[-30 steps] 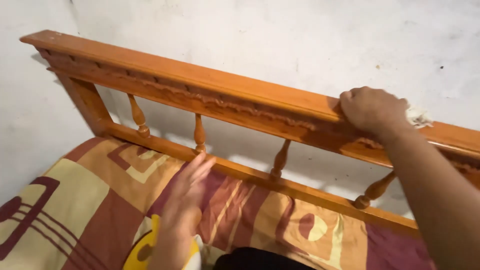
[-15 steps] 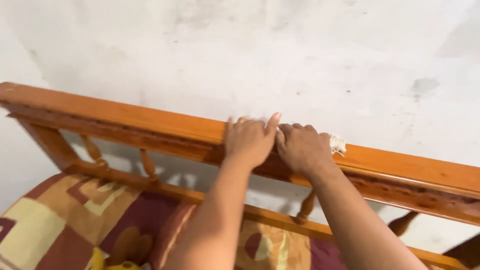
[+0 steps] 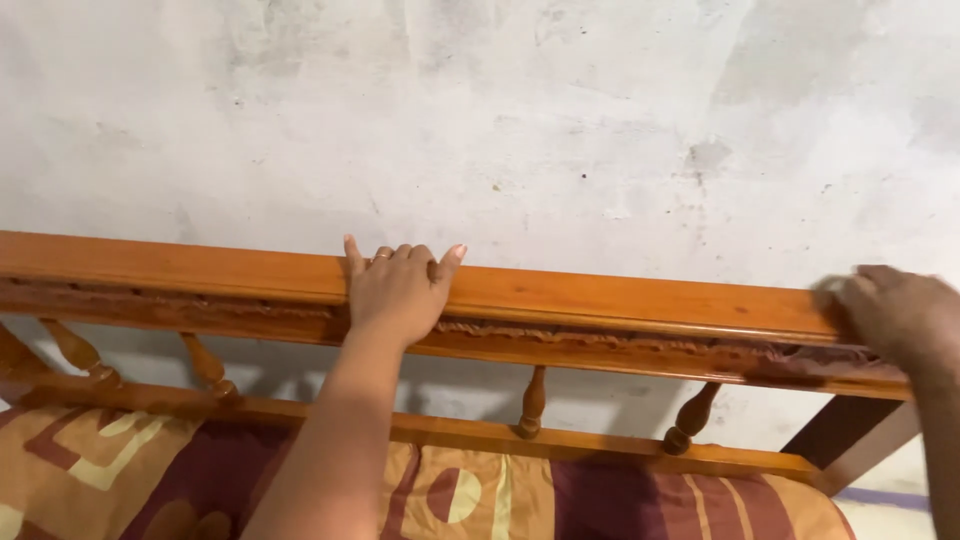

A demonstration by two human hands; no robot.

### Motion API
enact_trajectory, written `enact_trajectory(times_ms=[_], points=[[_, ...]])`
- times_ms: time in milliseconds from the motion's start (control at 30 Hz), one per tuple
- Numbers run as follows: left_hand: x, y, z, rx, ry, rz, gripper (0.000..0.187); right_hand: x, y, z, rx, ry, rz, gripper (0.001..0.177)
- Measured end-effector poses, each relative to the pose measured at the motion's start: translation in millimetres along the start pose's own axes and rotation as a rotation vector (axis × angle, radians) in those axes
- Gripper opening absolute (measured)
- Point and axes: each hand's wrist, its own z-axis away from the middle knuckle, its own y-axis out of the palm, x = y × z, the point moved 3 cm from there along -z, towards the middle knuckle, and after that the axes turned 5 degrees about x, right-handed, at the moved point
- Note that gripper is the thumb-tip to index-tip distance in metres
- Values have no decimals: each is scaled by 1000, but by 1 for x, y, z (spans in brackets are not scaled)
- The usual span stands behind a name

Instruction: Wiping a wooden bed headboard with a cloth.

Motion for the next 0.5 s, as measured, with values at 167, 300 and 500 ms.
enact_trajectory(times_ms=[167, 300, 500], points=[[1, 5, -2, -39, -7, -5, 80, -50, 39, -34, -93, -97, 126, 30], [-1, 6, -5, -62, -3, 8, 80, 39, -115, 79, 90, -140, -162, 39], [4, 6, -5, -29, -45, -32, 79, 144, -151, 137, -128, -242, -491, 59]])
